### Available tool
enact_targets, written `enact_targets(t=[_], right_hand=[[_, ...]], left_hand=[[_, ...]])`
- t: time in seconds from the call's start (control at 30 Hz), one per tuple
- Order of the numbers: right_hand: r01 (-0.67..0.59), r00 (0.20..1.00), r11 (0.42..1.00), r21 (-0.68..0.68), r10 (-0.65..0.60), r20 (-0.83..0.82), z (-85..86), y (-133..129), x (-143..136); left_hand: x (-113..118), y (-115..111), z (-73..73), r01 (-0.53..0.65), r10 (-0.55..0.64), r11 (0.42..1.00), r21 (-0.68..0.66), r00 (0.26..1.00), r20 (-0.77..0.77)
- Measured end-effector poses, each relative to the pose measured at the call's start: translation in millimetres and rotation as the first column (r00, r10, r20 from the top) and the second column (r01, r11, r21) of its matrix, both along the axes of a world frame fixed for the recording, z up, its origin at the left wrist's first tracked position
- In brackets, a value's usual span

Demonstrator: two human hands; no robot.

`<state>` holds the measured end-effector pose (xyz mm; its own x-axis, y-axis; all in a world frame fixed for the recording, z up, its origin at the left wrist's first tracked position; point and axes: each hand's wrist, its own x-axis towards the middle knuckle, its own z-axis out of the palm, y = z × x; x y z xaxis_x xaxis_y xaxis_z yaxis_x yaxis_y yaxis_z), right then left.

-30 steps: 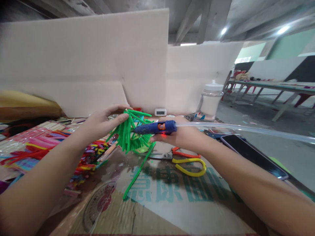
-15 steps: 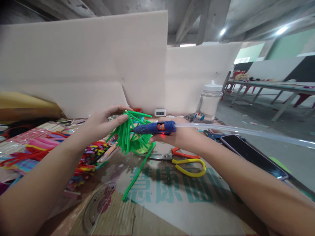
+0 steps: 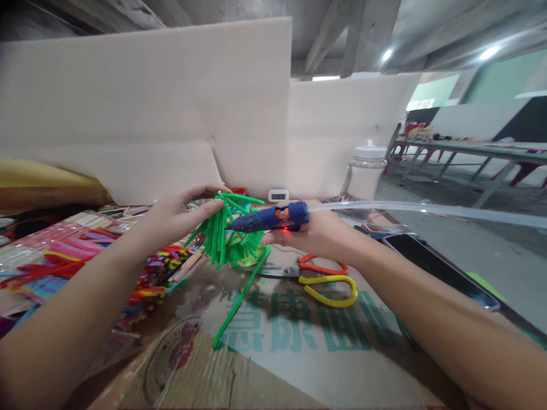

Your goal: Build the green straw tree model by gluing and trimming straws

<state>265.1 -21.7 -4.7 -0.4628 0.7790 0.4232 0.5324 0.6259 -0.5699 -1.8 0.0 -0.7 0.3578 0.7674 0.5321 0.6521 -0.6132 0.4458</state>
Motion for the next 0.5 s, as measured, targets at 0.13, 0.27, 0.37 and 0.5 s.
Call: enact_targets(t=[0.13,0.27,0.37,0.5], right_hand=[[0.021,0.999,1.000,-0.019,-0.020,0.038,5.0,-3,2],[-0.007,1.000,0.999,0.044,0.006,0.023,0.0,3,3],[-0.024,1.000,0.998,0.060,0.024,0.001,-5.3,7,4],[-0.053,0.999,0.997,0.059,0.053,-0.004,-7.2,9,5]], left_hand=[[0,-1,0.7,-0.027,0.027,1.000,0.005,1.000,-0.015],[1,-1,0.4,-0.026,0.026,1.000,0.010,1.000,-0.015],[1,-2,0.5,-0.023,0.023,1.000,0.018,1.000,-0.015],[1,-2,1.2,-0.014,0.014,1.000,0.019,1.000,-0.015]])
